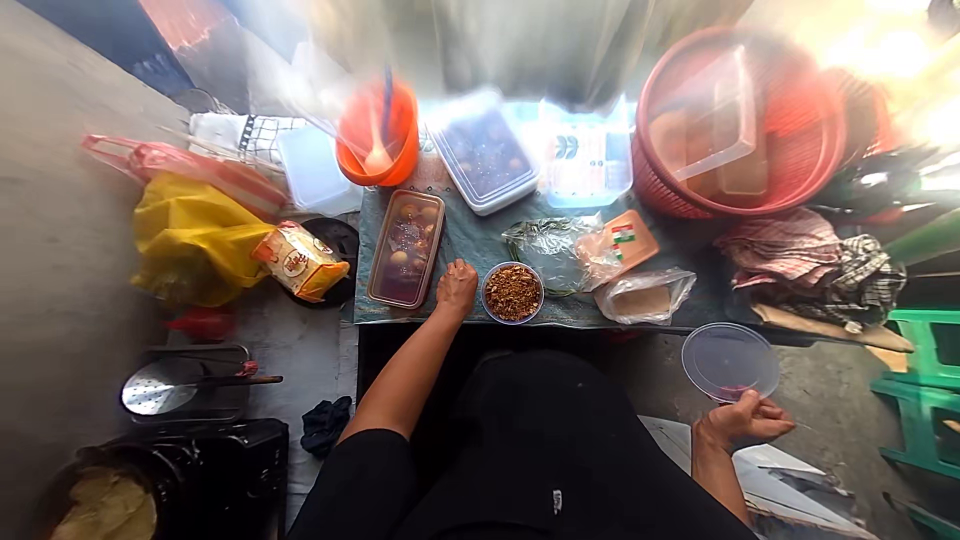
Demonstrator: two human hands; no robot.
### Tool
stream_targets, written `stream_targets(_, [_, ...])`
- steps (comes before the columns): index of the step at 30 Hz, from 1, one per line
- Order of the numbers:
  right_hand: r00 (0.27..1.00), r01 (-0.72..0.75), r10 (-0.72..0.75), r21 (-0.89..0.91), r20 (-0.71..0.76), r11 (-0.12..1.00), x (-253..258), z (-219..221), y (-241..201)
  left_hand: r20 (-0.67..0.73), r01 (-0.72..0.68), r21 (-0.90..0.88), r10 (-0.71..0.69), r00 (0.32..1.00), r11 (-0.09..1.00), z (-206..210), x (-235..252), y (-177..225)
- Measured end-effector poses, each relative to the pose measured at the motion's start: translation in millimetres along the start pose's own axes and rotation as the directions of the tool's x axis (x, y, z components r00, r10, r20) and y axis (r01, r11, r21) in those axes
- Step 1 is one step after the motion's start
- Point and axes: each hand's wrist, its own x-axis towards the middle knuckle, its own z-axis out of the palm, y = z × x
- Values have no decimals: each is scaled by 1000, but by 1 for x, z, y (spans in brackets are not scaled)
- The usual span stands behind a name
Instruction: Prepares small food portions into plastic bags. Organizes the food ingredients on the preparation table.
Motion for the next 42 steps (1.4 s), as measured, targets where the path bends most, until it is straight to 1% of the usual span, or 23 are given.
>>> stream_targets(2, [989,107,-111,51,95,993,-9,5,-19,-16,-69,-9,68,998,998,3,1,-7])
stream_targets(4, [967,154,-174,116,187,981,-21,18,-34,-81,-127,-30,125,989,991,8,1,-15])
stream_targets(6, [943,172,-215,183,253,968,-34,32,-49,-158,-160,-135,138,978,978,9,-3,-20])
stream_targets(8, [911,188,-257,231,322,955,-49,48,-65,-320,-235,-323,128,939,917,-2,-19,-13])
stream_targets(10, [871,206,-293,248,394,947,-69,68,-77,-481,-379,-445,141,866,811,-13,-39,1])
stream_targets(12, [823,209,-315,265,472,941,-91,92,-83,-523,-466,-503,173,835,729,-9,-53,9])
stream_targets(14, [743,269,-387,287,546,920,-113,119,-78,-529,-467,-556,140,837,688,2,-58,9])
stream_targets(15, [679,337,-465,321,568,885,-123,132,-72,-528,-447,-594,96,844,669,7,-59,7])
stream_targets(16, [583,420,-560,372,589,828,-133,145,-64,-519,-419,-639,41,854,645,10,-61,4])
stream_targets(18, [335,572,-723,479,604,666,-150,169,-47,-479,-349,-730,-76,874,587,8,-65,-2])
stream_targets(20, [115,634,-758,540,642,553,-171,184,-29,-375,-257,-796,-113,920,548,4,-66,-6])
stream_targets(21, [29,644,-739,552,673,529,-179,186,-20,-306,-217,-817,-82,948,533,4,-65,-7])
stream_targets(23, [-87,654,-676,554,732,516,-192,185,-5,-206,-172,-827,-3,979,536,12,-59,-8])
stream_targets(25, [-145,653,-618,544,773,527,-196,180,1,-184,-165,-798,27,983,580,22,-54,-5])
stream_targets(26, [-142,654,-603,532,785,539,-195,178,1,-184,-164,-783,29,983,600,25,-54,-3])
stream_targets(27, [-102,663,-593,499,799,558,-194,178,0,-189,-163,-776,23,982,609,27,-55,-1])
stream_targets(29, [32,702,-550,373,834,606,-192,184,-7,-188,-151,-774,5,982,615,30,-57,3])
stream_targets(30, [82,715,-504,302,860,630,-191,191,-12,-182,-142,-775,-3,983,615,31,-58,5])
stream_targets(31, [104,715,-453,250,886,653,-189,199,-17,-188,-140,-776,-13,982,615,33,-60,6])
stream_targets(33, [98,695,-388,216,917,686,-190,217,-21,-197,-141,-779,-24,980,611,37,-60,9])
stream_targets(36, [76,715,-360,201,930,670,-200,233,-14,-201,-144,-796,-32,979,588,40,-56,17])
stream_targets(39, [110,748,-366,165,924,643,-209,237,0,-313,-248,-759,-5,950,602,49,-44,30])
stream_targets(42, [175,700,-341,127,923,703,-209,237,3,-444,-290,-655,-45,895,698,65,-33,42])
